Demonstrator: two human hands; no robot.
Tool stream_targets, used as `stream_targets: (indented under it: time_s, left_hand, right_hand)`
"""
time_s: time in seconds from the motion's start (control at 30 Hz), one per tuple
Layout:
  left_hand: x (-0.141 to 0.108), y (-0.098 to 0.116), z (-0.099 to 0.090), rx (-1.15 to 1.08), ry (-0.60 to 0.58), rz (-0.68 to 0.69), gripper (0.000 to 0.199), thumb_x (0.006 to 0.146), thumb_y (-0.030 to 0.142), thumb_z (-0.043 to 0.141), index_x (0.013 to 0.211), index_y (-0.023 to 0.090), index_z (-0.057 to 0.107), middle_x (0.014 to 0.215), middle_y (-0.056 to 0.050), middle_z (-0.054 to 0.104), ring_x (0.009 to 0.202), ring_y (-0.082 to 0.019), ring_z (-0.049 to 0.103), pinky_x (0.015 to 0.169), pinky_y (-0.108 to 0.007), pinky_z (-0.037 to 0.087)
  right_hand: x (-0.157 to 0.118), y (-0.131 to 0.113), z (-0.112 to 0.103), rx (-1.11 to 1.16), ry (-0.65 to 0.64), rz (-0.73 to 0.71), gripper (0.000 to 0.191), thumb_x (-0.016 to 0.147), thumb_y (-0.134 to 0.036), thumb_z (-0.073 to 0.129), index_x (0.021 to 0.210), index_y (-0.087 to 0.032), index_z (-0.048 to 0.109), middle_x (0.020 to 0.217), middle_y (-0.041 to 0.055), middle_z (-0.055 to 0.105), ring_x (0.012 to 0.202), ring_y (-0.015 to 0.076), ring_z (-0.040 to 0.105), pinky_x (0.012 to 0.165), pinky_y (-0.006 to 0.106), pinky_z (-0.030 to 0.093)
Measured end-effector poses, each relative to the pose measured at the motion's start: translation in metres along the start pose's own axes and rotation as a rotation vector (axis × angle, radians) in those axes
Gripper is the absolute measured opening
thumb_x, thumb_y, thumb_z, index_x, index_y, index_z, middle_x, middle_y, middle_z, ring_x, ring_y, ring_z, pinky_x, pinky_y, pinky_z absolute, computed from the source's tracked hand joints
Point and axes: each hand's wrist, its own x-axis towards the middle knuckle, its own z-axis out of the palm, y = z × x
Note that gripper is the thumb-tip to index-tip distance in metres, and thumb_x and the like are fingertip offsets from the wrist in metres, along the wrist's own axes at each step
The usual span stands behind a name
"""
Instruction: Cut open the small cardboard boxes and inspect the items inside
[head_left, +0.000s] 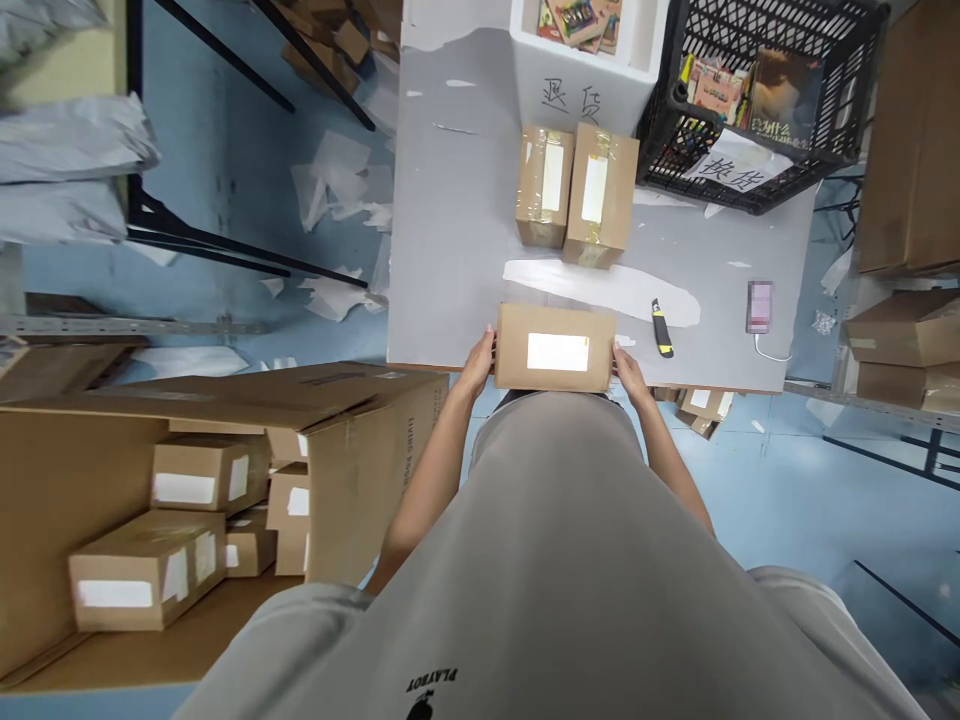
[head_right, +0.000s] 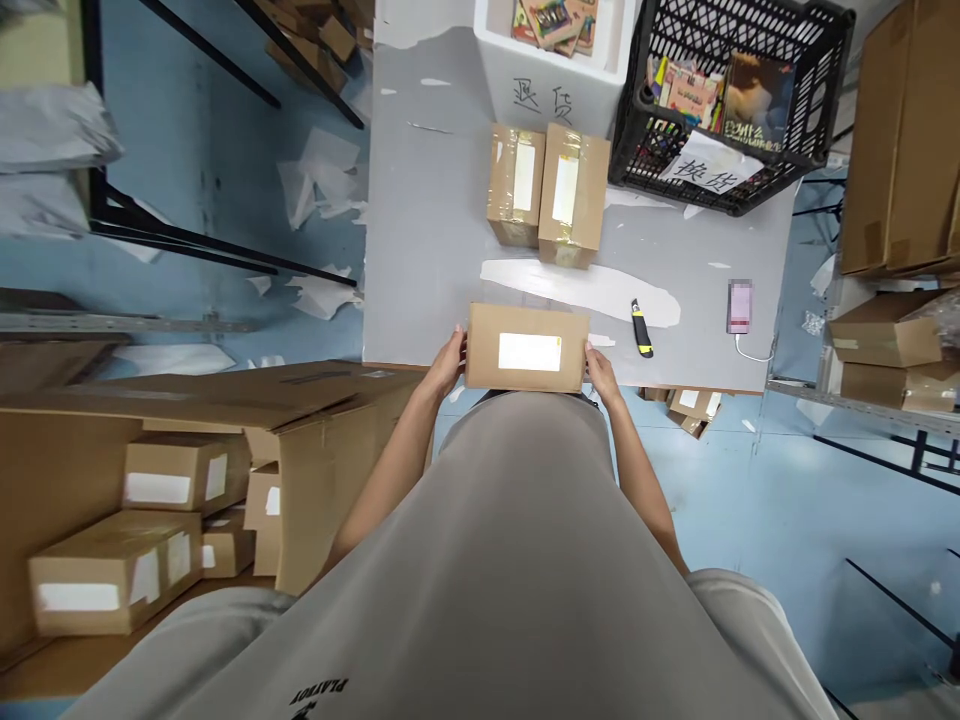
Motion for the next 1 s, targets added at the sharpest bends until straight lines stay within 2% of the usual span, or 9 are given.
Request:
stream_targets:
  time_s: [0.13, 0.27, 0.4, 0.5, 0.57, 0.67, 0.8, 0.9, 1.0]
  left_hand:
    - [0.014, 0.009, 0.008, -0.008, 0.022, 0.060, 0.078, 0.104, 0.091, 0.047, 0.120, 0.022, 0.082, 0.130, -0.017, 0.086, 0.126, -0.033, 0.078, 0.103, -0.042, 0.063]
    - [0.024, 0.027, 0.012, -0.055, 0.019, 0.092, 0.082, 0.104, 0.092, 0.049, 0.128, 0.020, 0.081, 0.129, -0.018, 0.086, 0.124, -0.034, 0.080, 0.107, -0.045, 0.062]
    - [0.017, 0.045, 0.008, -0.064, -0.001, 0.226, 0.083, 0.105, 0.092, 0.048, 0.130, 0.020, 0.081, 0.139, -0.018, 0.083, 0.133, -0.033, 0.077, 0.111, -0.044, 0.061]
    - [0.007, 0.053, 0.004, -0.091, 0.015, 0.320, 0.079, 0.106, 0.088, 0.050, 0.136, 0.022, 0.080, 0.148, -0.016, 0.080, 0.142, -0.033, 0.073, 0.114, -0.043, 0.061]
    - [0.003, 0.053, 0.003, -0.089, 0.045, 0.349, 0.071, 0.104, 0.082, 0.060, 0.136, 0.022, 0.079, 0.151, -0.015, 0.078, 0.143, -0.033, 0.072, 0.114, -0.042, 0.061]
    - [0.003, 0.046, 0.005, -0.040, 0.102, 0.318, 0.057, 0.096, 0.066, 0.078, 0.131, 0.021, 0.079, 0.150, -0.015, 0.078, 0.141, -0.032, 0.072, 0.117, -0.042, 0.060]
    - [0.006, 0.033, 0.009, 0.044, 0.148, 0.276, 0.046, 0.091, 0.047, 0.085, 0.128, 0.020, 0.080, 0.141, -0.014, 0.082, 0.134, -0.032, 0.074, 0.124, -0.047, 0.057]
    - [0.004, 0.028, 0.007, 0.077, 0.157, 0.279, 0.046, 0.089, 0.044, 0.086, 0.128, 0.019, 0.081, 0.136, -0.015, 0.083, 0.131, -0.032, 0.076, 0.122, -0.048, 0.058]
    - [0.004, 0.024, 0.002, 0.075, 0.155, 0.284, 0.047, 0.088, 0.047, 0.086, 0.126, 0.019, 0.081, 0.134, -0.015, 0.083, 0.129, -0.032, 0.076, 0.119, -0.046, 0.059]
  right_hand:
    - [0.016, -0.008, 0.010, 0.012, 0.082, -0.054, 0.092, 0.084, -0.108, 0.055, 0.112, -0.024, 0.081, 0.134, 0.0111, 0.086, 0.133, 0.0292, 0.075, 0.119, 0.045, 0.059]
    - [0.023, -0.030, 0.010, 0.070, 0.010, -0.074, 0.093, 0.091, -0.105, 0.052, 0.127, -0.025, 0.082, 0.144, 0.0119, 0.083, 0.134, 0.0291, 0.076, 0.118, 0.044, 0.060]
    - [0.013, -0.054, 0.003, 0.098, 0.009, -0.178, 0.089, 0.095, -0.101, 0.054, 0.129, -0.024, 0.083, 0.146, 0.0130, 0.082, 0.139, 0.0321, 0.075, 0.119, 0.046, 0.060]
    - [0.002, -0.064, -0.004, 0.121, 0.032, -0.274, 0.083, 0.099, -0.098, 0.052, 0.123, -0.025, 0.084, 0.142, 0.0133, 0.083, 0.140, 0.0330, 0.075, 0.117, 0.047, 0.062]
    - [-0.001, -0.063, -0.007, 0.131, 0.049, -0.318, 0.077, 0.100, -0.094, 0.056, 0.118, -0.025, 0.084, 0.138, 0.0135, 0.084, 0.137, 0.0332, 0.076, 0.117, 0.049, 0.062]
    - [0.000, -0.054, -0.009, 0.095, 0.105, -0.313, 0.070, 0.094, -0.089, 0.068, 0.116, -0.024, 0.082, 0.133, 0.0134, 0.085, 0.132, 0.0327, 0.077, 0.116, 0.050, 0.063]
    - [0.008, -0.040, -0.007, 0.012, 0.155, -0.270, 0.071, 0.085, -0.085, 0.076, 0.118, -0.022, 0.081, 0.133, 0.0160, 0.084, 0.129, 0.0335, 0.077, 0.120, 0.052, 0.061]
    - [0.010, -0.034, -0.008, 0.008, 0.149, -0.284, 0.069, 0.083, -0.082, 0.080, 0.117, -0.022, 0.080, 0.135, 0.0167, 0.084, 0.129, 0.0338, 0.077, 0.123, 0.053, 0.059]
    - [0.010, -0.031, -0.011, 0.019, 0.114, -0.270, 0.065, 0.084, -0.082, 0.080, 0.112, -0.023, 0.079, 0.130, 0.0148, 0.085, 0.126, 0.0325, 0.078, 0.119, 0.052, 0.061]
